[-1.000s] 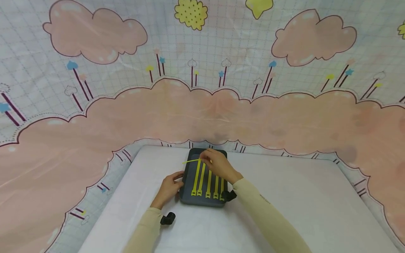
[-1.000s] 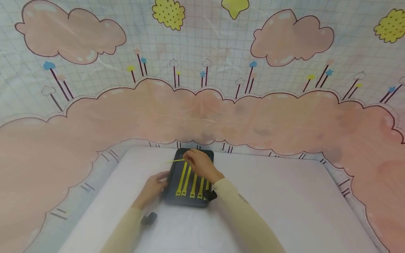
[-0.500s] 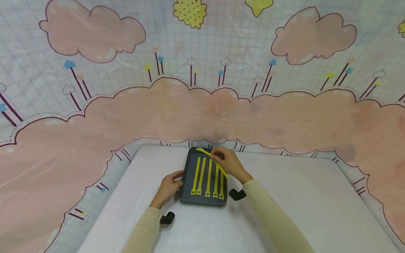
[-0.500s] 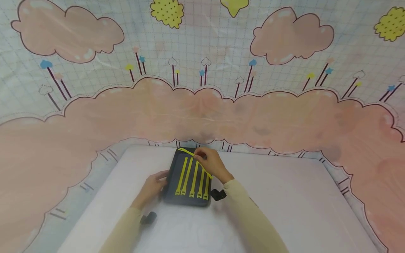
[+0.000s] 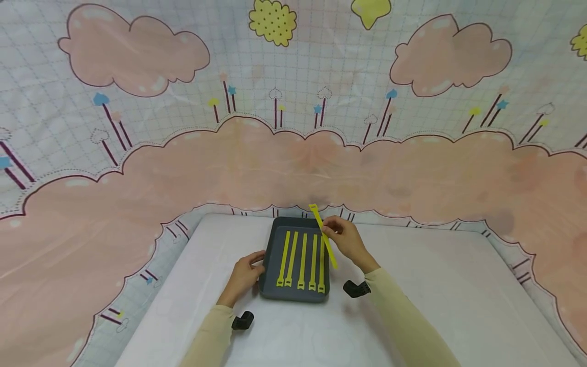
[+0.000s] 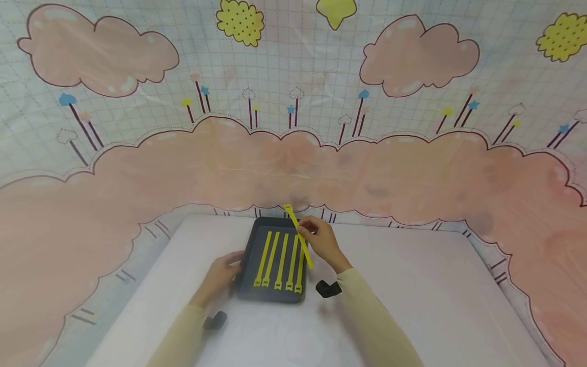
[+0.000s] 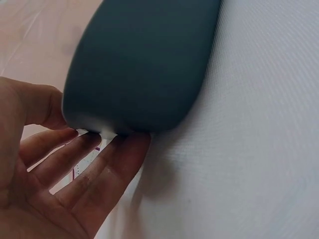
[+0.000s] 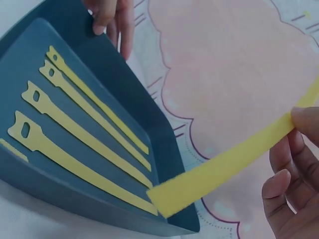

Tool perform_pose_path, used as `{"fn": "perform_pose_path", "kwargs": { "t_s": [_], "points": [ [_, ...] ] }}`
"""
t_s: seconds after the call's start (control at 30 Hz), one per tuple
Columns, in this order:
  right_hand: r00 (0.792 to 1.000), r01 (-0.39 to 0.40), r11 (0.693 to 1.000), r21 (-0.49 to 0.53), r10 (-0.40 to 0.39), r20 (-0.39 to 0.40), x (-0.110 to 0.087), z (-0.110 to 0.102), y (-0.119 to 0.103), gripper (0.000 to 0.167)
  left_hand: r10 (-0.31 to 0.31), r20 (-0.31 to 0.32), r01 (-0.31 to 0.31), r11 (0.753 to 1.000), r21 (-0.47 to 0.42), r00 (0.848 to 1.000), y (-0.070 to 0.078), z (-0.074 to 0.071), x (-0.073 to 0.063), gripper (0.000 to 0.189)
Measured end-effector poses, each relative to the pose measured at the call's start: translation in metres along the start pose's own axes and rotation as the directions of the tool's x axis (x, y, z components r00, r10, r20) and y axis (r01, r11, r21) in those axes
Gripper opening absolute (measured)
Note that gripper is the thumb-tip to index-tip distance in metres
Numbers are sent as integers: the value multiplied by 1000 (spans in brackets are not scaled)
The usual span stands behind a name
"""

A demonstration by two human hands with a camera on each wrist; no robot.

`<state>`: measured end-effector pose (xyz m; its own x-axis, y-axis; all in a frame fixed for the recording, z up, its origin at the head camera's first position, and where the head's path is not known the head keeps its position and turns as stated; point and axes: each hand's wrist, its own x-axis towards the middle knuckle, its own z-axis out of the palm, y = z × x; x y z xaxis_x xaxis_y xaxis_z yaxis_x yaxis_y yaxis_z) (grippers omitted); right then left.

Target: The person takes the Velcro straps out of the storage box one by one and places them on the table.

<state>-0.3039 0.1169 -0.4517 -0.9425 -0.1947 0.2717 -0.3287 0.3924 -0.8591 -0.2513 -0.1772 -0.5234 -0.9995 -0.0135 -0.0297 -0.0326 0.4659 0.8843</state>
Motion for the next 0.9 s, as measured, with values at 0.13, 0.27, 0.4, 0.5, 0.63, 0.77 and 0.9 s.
{"fn": "perform_pose_path", "kwargs": {
  "t_s": [0.13, 0.27, 0.4, 0.5, 0.63, 0.77, 0.9],
  "points": [
    [998, -68, 995, 73, 68, 8, -5, -5, 7, 16, -15, 1, 15, 1000, -4, 1000, -2, 0, -1, 51],
    [993, -122, 984, 130, 121, 13, -8, -10, 14, 19, -26, 8, 26, 999, -21, 1000, -5, 0, 0, 51],
    [984, -178, 963, 202, 177, 23, -10, -17, 15, 21, -28, 19, 29, 999, -39, 999, -7, -1, 2, 51],
    [975, -221, 947, 235, 220, 30, -12, -22, 18, 23, -43, 37, 46, 997, -69, 998, -7, -2, 2, 50],
    [967, -248, 931, 268, 252, 19, -15, -27, 29, 25, -61, 84, 71, 990, -120, 995, -8, -4, 0, 49],
    [963, -263, 917, 301, 269, 20, -17, -32, 40, 26, -66, 118, 82, 986, -142, 991, -8, -6, 1, 50],
    [955, -292, 908, 301, 296, 33, -17, -35, 52, 27, -73, 124, 91, 985, -146, 990, -8, -7, 2, 50]
  ]
}}
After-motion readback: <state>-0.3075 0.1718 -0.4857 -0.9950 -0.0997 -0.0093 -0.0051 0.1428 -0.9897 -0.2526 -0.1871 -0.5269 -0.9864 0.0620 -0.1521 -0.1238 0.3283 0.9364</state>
